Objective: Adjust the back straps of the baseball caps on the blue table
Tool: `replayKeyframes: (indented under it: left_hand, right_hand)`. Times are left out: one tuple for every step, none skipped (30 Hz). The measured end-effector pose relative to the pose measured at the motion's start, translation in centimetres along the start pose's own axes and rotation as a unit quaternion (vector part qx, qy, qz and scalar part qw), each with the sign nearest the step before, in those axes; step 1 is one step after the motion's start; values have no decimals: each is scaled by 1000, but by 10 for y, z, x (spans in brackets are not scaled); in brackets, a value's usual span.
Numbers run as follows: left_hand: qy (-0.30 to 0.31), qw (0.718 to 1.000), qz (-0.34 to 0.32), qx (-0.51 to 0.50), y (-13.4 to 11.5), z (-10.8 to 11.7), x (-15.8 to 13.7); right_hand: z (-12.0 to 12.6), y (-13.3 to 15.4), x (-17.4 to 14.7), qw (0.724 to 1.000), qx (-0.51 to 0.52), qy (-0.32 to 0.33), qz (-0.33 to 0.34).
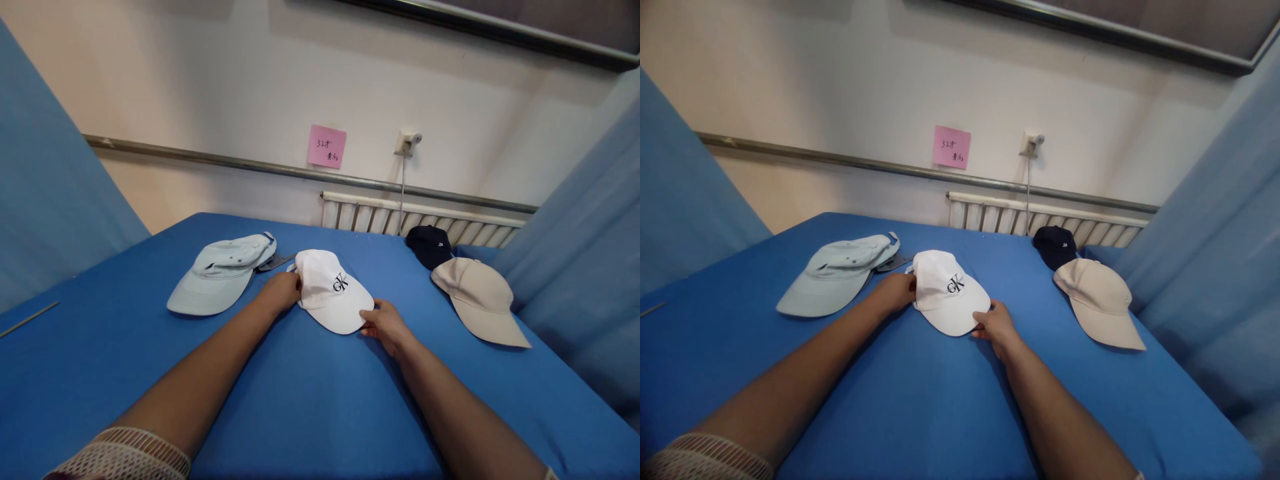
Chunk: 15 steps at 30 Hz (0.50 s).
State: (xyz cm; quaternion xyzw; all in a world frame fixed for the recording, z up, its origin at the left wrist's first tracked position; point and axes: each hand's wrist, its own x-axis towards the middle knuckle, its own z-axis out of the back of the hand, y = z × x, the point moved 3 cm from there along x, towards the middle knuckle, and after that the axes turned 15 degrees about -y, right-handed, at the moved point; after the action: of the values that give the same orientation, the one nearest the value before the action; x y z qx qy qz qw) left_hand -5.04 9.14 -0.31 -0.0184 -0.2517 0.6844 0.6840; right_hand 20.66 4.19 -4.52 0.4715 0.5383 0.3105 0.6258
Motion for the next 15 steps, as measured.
replayKeyframes:
  left_hand:
    - [-4, 1000, 3, -8, 0, 0, -1]
    - [-10, 1000, 7, -19, 1, 0, -2]
    - [-18, 999, 14, -30, 3, 1, -3]
    - [-28, 998, 22, -44, 5, 3, -4]
    - [-41, 997, 33, -60, 7, 5, -5]
    - [-55, 994, 46, -78, 10, 7, -6]
    - [-71, 991, 60, -97, 13, 10, -6]
    - [-87, 986, 76, -118, 16, 13, -6]
    - [-103, 980, 93, -142, 19, 16, -7]
    - [-118, 972, 110, -170, 22, 18, -7]
    - [-132, 963, 127, -200, 23, 19, -7]
    - [-142, 952, 143, -231, 24, 19, -7]
    - [-150, 940, 157, -263, 24, 19, -8]
    - [-155, 929, 168, -292, 23, 18, -9]
    - [-157, 918, 177, -318, 22, 17, -10]
  right_hand:
    - [0, 0, 1, 1000, 4, 1, -4]
    - [1, 0, 1, 1000, 10, 1, -8]
    - [1, 0, 2, 1000, 16, 2, -14]
    - [2, 0, 3, 1000, 24, 2, -21]
    - [2, -1, 4, 999, 32, 2, -28]
    - [3, -1, 5, 999, 41, 2, -34]
    - [3, -1, 6, 998, 49, 2, -39]
    - [3, -1, 7, 998, 55, 1, -43]
    - [4, -1, 7, 997, 59, 0, -46]
    - [4, -1, 8, 997, 62, -1, -48]
    - [4, -1, 8, 997, 63, -3, -50]
    - [4, -1, 9, 997, 65, -6, -52]
    - [4, -2, 9, 996, 67, -9, -53]
    - [5, -2, 10, 996, 69, -12, -55]
    - [5, -3, 10, 996, 71, -17, -58]
